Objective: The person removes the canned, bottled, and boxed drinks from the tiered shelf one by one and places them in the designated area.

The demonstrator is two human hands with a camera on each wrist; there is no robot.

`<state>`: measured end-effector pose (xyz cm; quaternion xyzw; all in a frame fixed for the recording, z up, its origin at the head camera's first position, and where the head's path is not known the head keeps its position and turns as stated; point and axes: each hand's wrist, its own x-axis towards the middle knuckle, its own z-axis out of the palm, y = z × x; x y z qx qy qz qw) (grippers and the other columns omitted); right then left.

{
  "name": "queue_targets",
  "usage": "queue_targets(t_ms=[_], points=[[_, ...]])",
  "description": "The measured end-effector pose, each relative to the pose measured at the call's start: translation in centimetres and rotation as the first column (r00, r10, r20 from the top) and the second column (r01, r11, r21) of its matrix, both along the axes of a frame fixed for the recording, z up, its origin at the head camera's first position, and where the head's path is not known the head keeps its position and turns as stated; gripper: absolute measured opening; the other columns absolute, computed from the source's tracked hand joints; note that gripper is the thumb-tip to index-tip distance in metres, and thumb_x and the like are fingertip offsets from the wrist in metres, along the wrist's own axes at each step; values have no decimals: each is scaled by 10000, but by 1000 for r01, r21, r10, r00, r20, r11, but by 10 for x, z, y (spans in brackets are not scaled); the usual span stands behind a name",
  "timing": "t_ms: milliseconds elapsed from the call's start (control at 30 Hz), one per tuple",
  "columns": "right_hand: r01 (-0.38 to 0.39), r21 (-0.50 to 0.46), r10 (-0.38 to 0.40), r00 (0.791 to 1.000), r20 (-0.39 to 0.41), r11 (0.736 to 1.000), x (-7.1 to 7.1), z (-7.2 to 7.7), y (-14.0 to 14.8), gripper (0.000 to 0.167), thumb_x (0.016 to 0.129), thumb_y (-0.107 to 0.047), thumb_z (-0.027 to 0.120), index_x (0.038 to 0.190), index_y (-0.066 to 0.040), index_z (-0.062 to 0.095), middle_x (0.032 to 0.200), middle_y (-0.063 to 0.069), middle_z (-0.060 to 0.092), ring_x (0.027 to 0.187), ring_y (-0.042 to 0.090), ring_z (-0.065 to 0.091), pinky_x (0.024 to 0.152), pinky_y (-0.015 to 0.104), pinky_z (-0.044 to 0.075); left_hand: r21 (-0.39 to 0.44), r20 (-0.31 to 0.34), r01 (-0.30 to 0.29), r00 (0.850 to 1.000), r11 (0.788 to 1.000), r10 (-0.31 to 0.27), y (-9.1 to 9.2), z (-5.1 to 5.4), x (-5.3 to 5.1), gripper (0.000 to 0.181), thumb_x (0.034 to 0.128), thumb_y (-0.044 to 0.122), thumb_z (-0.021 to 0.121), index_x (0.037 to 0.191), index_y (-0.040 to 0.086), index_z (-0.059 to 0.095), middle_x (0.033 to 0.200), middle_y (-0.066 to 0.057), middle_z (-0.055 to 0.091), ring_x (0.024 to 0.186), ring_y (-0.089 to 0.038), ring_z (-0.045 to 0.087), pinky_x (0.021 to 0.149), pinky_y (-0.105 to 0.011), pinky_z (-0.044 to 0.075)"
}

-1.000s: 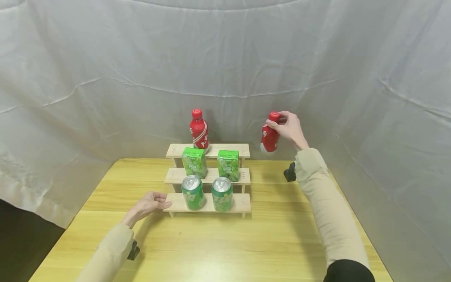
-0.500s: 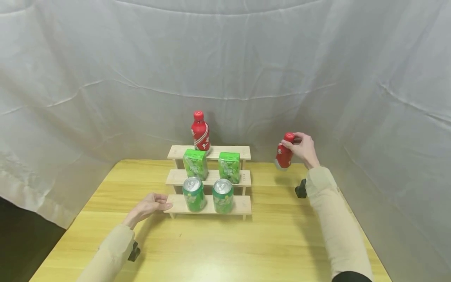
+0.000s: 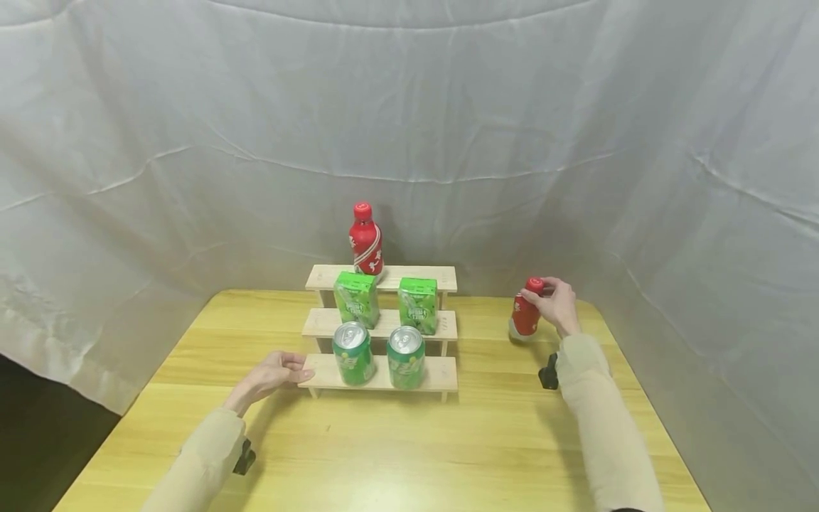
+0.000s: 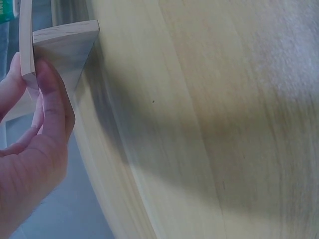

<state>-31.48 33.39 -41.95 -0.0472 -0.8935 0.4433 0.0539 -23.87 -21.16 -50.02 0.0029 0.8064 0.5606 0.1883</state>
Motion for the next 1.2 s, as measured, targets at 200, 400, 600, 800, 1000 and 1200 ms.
queue_targets(t_ms=[200,400,600,800,1000,1200], points=[[9,8,-9,1000,-2,1000,2,-13,3,637,974,-277,655,1417,129,441,1353,367,535,1178,445,569,825,263,488,0,-10,20,1000,1000,-20,0,1,1,559,891,60,717,1293,-217,444,1107,-235,627,905,-169,625,937,-392,571],[12,8,-12,1000,4,1000,4,-17,2,614,976,-253,649,1406,136,449,1344,372,536,1189,449,560,809,233,466,15,-6,22,1000,1000,-22,1,0,1,546,894,44,708,1291,-221,443,1076,-209,651,862,-139,628,882,-331,579],[8,-8,-8,1000,15,1000,4,-18,2,616,988,-266,632,1417,130,438,1361,371,519,1188,450,546,917,366,517,14,1,13,1000,1000,-13,1,0,1,549,892,46,711,1292,-214,439,1095,-220,635,874,-152,629,883,-343,586],[7,-46,-5,999,38,999,5,-18,2,629,998,-270,617,1435,132,410,1387,374,495,1205,452,533,1028,506,498,15,8,3,1000,1000,-3,2,0,1,557,891,40,714,1298,-216,434,1110,-230,625,883,-159,629,895,-355,588],[-6,-51,8,999,43,999,4,-15,1,648,996,-276,623,1453,120,393,1401,362,489,1199,416,532,885,268,506,17,13,-4,1000,1000,4,2,0,1,564,891,42,714,1303,-218,430,1122,-241,612,898,-171,626,908,-361,584],[-15,-53,16,1000,13,998,4,-10,-1,610,983,-228,648,1452,86,417,1411,331,505,1158,325,535,720,79,439,14,16,-13,1000,1000,12,2,0,2,561,888,32,715,1301,-220,433,1118,-238,616,891,-163,628,903,-359,592]])
